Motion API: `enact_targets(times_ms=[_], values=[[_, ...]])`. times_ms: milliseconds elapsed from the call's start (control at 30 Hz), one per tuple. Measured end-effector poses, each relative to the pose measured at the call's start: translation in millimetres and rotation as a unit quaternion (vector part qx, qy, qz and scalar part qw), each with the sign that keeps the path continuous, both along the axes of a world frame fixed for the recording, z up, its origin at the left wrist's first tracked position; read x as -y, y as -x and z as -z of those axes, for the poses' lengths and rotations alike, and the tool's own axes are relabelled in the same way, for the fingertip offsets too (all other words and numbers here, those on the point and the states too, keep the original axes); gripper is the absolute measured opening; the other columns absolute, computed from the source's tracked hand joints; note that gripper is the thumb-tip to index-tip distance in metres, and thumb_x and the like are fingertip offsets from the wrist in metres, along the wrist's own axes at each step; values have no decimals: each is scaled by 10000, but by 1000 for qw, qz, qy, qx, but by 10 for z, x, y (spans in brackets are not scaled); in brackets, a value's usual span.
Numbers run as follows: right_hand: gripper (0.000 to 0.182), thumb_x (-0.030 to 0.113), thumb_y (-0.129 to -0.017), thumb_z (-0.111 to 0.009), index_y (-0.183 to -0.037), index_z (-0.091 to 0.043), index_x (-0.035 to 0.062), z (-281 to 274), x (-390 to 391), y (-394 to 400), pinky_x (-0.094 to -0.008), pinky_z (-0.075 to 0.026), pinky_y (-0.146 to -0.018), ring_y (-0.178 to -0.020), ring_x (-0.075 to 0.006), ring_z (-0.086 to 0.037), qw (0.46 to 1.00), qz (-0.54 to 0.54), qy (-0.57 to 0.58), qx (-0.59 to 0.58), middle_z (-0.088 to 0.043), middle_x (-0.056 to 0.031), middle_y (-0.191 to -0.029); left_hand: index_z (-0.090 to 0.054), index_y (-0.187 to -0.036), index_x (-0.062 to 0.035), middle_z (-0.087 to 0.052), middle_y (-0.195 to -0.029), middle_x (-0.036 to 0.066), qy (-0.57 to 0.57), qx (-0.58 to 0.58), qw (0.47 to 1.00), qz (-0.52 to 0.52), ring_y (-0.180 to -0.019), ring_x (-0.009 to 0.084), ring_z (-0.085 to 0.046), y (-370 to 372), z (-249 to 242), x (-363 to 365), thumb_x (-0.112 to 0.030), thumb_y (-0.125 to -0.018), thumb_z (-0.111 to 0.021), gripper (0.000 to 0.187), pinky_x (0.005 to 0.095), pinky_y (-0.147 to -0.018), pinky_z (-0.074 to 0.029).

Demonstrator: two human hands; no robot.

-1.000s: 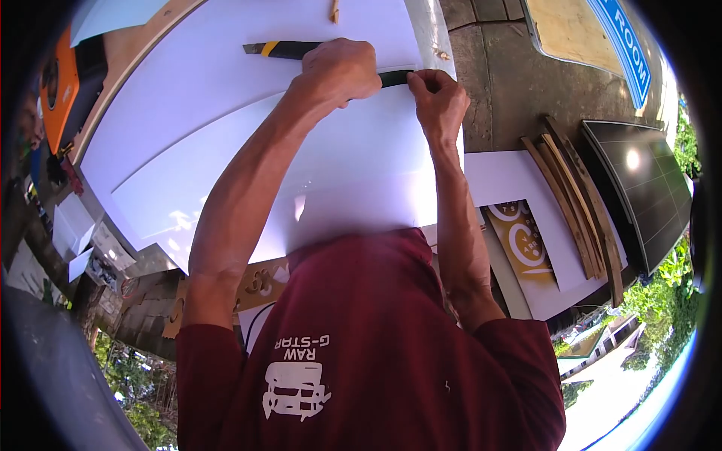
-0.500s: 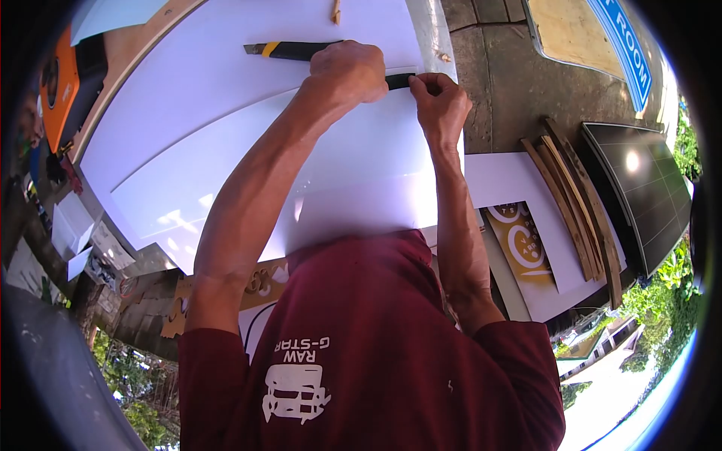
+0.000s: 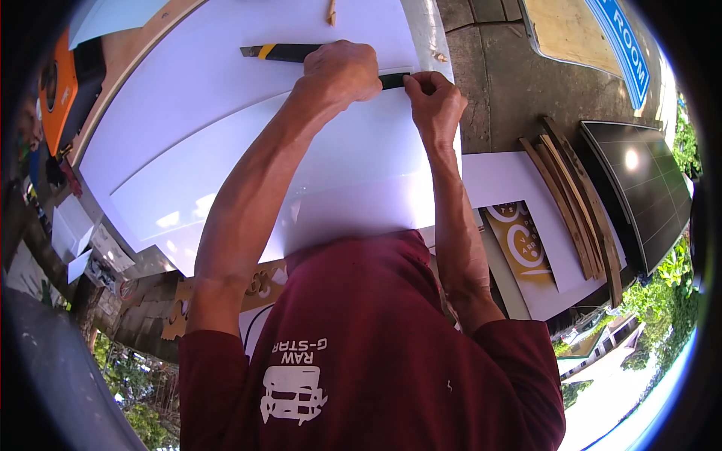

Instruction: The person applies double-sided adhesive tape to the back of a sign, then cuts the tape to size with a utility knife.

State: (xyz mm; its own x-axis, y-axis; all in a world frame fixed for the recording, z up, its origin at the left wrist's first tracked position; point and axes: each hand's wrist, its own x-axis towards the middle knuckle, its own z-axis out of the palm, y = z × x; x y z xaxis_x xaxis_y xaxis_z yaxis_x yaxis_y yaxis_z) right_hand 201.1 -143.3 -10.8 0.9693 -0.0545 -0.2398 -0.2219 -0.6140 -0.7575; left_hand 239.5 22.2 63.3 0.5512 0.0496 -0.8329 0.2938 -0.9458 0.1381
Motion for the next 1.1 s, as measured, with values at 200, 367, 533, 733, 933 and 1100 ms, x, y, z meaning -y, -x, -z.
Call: enact_targets(times_ms=[200, 367, 533, 733, 933, 1100], values=[[148, 128, -839, -748, -868, -746, -17, 34, 5, -2, -332, -570, -674, -659, -200, -719, 1000, -8, 0, 14, -740, -133, -739, -552, -559, -40, -567, -489, 95, 23, 59, 998, -11, -460, 221, -587, 64, 62, -9, -81, -760, -557, 205, 406, -655, -548], [211, 165, -809, -801, -826, -697, -18, -16, 13, -67, -342, -563, -654, -647, -207, -707, 998, -20, 61, -5, -727, -127, -727, -547, -556, -36, -556, -486, 100, 25, 54, 998, -19, -452, 223, -585, 57, 48, -2, -62, -741, -551, 187, 404, -635, -542], [311, 242, -776, -862, -792, -662, 4, -2, 60, -116, -355, -551, -614, -607, -213, -673, 998, -15, 38, -56, -700, -113, -695, -539, -557, -48, -538, -481, 80, 23, 37, 999, -28, -449, 214, -587, 65, 61, -20, -79, -749, -543, 195, 388, -586, -527], [378, 314, -741, -898, -751, -648, 31, 110, 7, -56, -353, -523, -561, -552, -194, -636, 996, -33, 74, -31, -668, -78, -627, -515, -565, -73, -507, -477, 35, 23, 51, 998, -28, -444, 197, -588, 140, 126, -5, -153, -801, -565, 254, 360, -545, -507], [356, 325, -781, -865, -797, -691, 15, 108, 152, -236, -347, -537, -607, -586, -176, -645, 996, -33, -11, -78, -698, -94, -684, -618, -635, -60, -560, -507, 33, 46, 38, 997, -47, -453, 179, -603, 157, 148, -34, -223, -846, -590, 268, 346, -573, -518], [298, 275, -825, -819, -867, -721, -3, 80, 168, -300, -344, -550, -648, -649, -178, -674, 998, -16, -27, -58, -730, -104, -761, -705, -736, -65, -612, -543, 54, 75, 40, 994, -72, -460, 179, -611, 179, 178, -63, -271, -861, -600, 262, 331, -614, -527]])
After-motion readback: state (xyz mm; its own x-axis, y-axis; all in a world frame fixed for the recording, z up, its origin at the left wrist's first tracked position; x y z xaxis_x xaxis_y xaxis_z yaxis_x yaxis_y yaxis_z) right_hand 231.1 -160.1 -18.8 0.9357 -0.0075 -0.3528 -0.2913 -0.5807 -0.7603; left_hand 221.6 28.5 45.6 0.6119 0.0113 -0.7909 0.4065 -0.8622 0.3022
